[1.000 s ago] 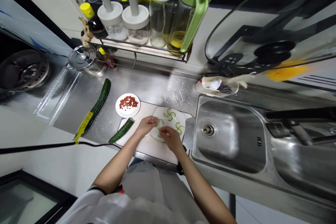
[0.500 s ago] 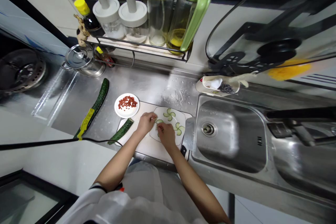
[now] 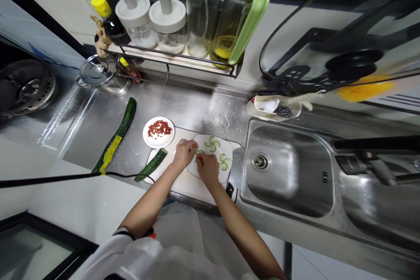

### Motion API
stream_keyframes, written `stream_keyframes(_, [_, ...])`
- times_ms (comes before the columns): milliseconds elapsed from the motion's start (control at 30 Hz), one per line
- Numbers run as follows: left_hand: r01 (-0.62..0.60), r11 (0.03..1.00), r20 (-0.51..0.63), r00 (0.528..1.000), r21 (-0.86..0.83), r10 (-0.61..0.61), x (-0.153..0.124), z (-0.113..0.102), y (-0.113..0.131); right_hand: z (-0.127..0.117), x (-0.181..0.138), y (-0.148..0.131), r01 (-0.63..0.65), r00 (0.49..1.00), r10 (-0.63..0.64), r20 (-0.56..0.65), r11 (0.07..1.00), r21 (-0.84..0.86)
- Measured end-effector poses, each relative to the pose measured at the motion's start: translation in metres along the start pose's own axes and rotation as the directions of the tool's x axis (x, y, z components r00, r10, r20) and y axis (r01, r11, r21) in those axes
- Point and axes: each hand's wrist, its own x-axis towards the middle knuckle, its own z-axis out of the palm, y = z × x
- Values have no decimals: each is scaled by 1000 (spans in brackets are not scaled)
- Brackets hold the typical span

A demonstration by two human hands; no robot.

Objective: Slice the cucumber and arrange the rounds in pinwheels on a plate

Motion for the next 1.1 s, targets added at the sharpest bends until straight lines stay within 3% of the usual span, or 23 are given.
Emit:
stream_keyframes(300, [-19,995,11,1000,93,18,-1,4,-2,-3,-1,-6,-9,1000,9,-3,997,-80])
stream_keyframes(633, [-66,974,-29,997,215,74,-4,5,-2,2,-2,-7,39,993,-60,-103,980,-193])
stream_keyframes(1100, [-81,978,-84,992,193,98,-7,0,-4,-2,-5,-6,80,984,-106,-143,981,-178])
